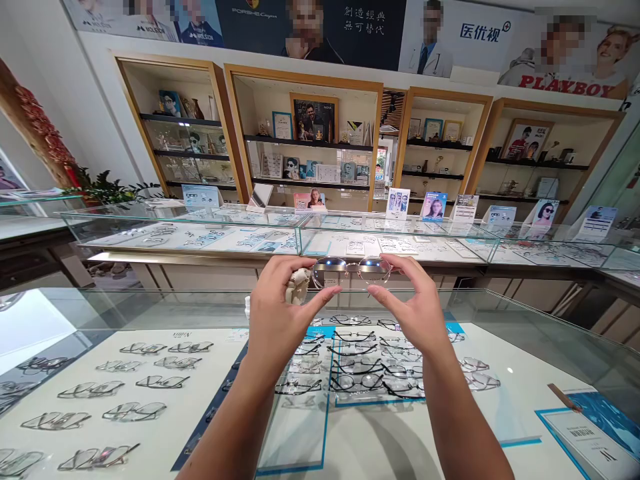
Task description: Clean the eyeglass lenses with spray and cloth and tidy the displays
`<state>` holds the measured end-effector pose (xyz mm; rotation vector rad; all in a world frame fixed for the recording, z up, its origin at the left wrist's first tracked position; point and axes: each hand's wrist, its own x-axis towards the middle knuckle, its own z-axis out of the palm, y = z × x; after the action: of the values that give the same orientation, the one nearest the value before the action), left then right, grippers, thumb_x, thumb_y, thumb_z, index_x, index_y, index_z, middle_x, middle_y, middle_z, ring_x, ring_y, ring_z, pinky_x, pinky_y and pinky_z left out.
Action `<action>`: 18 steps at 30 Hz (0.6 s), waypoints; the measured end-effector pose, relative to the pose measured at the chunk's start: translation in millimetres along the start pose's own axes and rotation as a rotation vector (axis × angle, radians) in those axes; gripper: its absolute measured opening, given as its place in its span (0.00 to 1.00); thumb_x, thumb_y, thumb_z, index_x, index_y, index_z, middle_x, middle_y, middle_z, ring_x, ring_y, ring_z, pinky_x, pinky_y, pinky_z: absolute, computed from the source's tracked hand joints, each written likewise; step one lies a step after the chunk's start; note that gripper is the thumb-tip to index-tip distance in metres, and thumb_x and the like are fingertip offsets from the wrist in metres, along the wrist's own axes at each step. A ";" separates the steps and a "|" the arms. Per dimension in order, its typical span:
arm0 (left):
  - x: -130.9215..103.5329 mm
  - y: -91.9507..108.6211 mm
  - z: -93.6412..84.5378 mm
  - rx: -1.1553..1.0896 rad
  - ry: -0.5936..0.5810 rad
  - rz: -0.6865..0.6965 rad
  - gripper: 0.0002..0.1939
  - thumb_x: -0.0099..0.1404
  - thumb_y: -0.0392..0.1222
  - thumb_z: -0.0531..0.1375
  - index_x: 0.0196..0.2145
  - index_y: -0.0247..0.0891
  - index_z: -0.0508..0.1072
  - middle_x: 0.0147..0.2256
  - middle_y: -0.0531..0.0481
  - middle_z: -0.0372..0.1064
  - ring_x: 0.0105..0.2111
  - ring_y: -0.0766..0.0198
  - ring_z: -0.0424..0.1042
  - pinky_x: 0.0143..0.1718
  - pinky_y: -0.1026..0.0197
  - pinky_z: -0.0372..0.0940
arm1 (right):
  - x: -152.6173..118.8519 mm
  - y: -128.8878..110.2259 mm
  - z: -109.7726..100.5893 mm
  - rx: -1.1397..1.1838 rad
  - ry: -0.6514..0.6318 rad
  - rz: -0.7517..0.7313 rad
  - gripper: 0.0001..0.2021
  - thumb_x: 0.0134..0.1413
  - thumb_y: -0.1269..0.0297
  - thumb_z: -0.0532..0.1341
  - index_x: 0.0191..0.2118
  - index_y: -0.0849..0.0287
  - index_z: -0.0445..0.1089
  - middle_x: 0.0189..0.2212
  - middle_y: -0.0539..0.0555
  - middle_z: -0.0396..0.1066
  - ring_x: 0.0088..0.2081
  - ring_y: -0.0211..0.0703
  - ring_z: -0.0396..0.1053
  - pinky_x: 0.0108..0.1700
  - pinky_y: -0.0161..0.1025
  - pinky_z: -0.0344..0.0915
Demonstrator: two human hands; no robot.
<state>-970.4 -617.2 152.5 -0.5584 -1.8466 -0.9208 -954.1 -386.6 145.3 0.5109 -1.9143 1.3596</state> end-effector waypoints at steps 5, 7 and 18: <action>0.4 2.3 -1.5 0.006 0.003 -0.009 0.19 0.63 0.52 0.73 0.47 0.44 0.76 0.46 0.47 0.76 0.47 0.53 0.77 0.48 0.52 0.72 | 0.5 -2.0 0.3 0.001 -0.007 -0.030 0.19 0.58 0.57 0.74 0.55 0.41 0.79 0.50 0.54 0.78 0.55 0.57 0.71 0.63 0.59 0.64; 0.2 2.3 -2.3 0.019 0.002 -0.013 0.19 0.63 0.52 0.73 0.47 0.44 0.76 0.46 0.47 0.75 0.48 0.53 0.76 0.48 0.52 0.72 | 0.5 -2.1 0.7 -0.014 -0.012 -0.037 0.19 0.58 0.57 0.74 0.55 0.42 0.79 0.50 0.54 0.78 0.56 0.57 0.71 0.63 0.59 0.64; -0.8 3.3 -2.8 0.040 0.026 0.026 0.21 0.62 0.51 0.74 0.48 0.43 0.76 0.46 0.47 0.75 0.47 0.53 0.76 0.49 0.51 0.72 | -0.5 2.1 1.2 -0.107 -0.042 -0.064 0.20 0.62 0.53 0.72 0.58 0.42 0.76 0.52 0.55 0.77 0.56 0.57 0.70 0.61 0.57 0.65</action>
<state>-966.2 -617.4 153.6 -0.5427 -1.8262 -0.8683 -955.6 -387.0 143.4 0.5466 -1.9753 1.2079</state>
